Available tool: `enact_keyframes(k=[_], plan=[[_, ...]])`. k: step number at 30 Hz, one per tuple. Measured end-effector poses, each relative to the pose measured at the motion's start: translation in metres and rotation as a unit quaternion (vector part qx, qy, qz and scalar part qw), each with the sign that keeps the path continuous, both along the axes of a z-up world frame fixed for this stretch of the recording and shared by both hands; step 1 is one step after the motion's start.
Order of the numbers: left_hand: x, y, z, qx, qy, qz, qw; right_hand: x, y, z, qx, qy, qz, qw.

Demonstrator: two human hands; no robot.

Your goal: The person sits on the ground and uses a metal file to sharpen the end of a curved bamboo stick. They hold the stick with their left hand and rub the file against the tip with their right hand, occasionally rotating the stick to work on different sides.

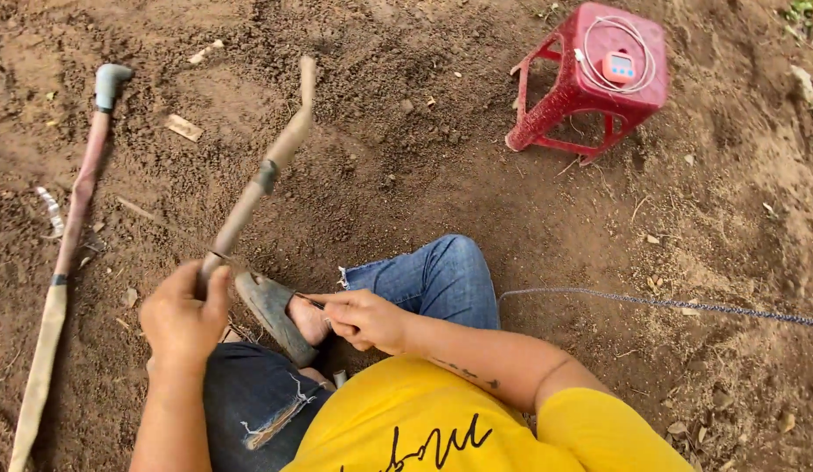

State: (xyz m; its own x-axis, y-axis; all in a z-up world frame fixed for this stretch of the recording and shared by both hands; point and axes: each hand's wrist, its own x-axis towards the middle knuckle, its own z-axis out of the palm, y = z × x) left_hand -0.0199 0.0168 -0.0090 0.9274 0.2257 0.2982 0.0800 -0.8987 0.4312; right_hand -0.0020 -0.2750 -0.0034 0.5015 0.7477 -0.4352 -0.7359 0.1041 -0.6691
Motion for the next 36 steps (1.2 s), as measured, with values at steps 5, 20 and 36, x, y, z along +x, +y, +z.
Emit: enact_keyframes(k=[5, 20, 36], plan=[[-0.005, -0.013, 0.006, -0.020, -0.036, -0.009, 0.999, 0.005, 0.019, 0.003, 0.011, -0.004, 0.001, 1.000], [-0.004, -0.013, 0.009, -0.012, -0.025, 0.007, 1.000, 0.005, 0.023, -0.001, 0.024, 0.009, -0.002, 1.000], [-0.005, 0.009, -0.029, -0.048, -0.067, 0.036, 0.996, -0.006, 0.026, -0.025, 0.044, -0.030, -0.029, 0.998]])
